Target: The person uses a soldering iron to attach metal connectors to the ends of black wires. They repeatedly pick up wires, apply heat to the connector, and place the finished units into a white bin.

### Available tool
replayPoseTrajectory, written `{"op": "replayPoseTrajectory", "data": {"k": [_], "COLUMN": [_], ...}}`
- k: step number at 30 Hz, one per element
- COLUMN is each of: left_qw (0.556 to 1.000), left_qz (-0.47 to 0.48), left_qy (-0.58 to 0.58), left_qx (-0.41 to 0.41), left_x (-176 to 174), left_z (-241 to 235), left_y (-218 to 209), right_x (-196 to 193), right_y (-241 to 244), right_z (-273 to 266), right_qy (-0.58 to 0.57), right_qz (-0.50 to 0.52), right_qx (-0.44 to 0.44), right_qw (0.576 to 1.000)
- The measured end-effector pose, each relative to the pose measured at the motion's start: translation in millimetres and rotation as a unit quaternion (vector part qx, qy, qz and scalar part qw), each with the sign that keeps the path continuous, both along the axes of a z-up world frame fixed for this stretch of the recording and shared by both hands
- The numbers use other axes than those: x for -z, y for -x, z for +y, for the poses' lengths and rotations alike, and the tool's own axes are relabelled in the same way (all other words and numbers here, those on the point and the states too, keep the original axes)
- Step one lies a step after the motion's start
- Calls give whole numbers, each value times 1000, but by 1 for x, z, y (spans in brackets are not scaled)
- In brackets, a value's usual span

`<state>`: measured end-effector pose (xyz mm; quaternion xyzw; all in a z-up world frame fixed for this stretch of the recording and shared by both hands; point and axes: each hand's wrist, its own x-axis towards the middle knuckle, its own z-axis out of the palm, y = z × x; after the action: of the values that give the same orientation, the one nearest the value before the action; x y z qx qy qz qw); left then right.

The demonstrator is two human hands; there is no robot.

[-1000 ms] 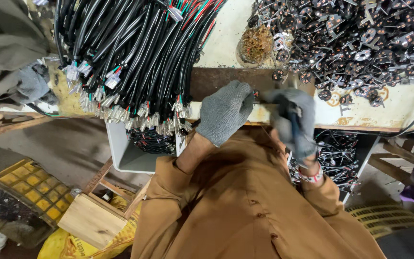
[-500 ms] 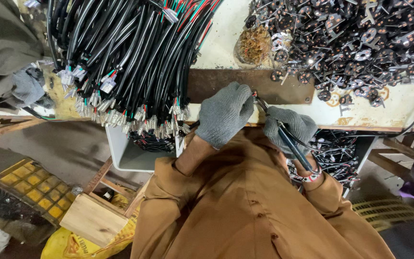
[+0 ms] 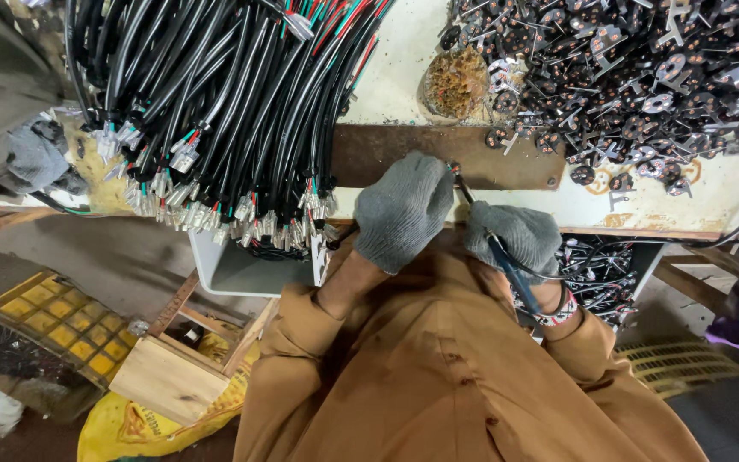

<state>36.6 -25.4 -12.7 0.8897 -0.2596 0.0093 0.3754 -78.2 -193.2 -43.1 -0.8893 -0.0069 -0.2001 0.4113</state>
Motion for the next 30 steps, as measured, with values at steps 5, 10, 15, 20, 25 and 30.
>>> {"op": "replayPoseTrajectory", "data": {"k": [5, 10, 15, 20, 25, 30], "left_qw": [999, 999, 997, 998, 998, 998], "left_qz": [19, 24, 47, 36, 44, 49], "left_qy": [19, 30, 43, 34, 23, 14], "left_qx": [30, 21, 46, 38, 34, 38], "left_x": [-1, 3, 0, 4, 8, 7], "left_z": [3, 3, 3, 2, 1, 3], "left_y": [-1, -1, -6, -5, -2, -4], "right_x": [-11, -3, 1, -3, -10, -11], "right_y": [-6, 5, 6, 0, -1, 0], "right_z": [-5, -2, -2, -2, -3, -4], "right_qy": [-82, -143, -160, -119, -82, -50], "right_qz": [53, 97, 94, 80, 71, 53], "right_qx": [-51, -6, 5, -6, -9, -6], "right_qw": [994, 985, 983, 990, 994, 997]}}
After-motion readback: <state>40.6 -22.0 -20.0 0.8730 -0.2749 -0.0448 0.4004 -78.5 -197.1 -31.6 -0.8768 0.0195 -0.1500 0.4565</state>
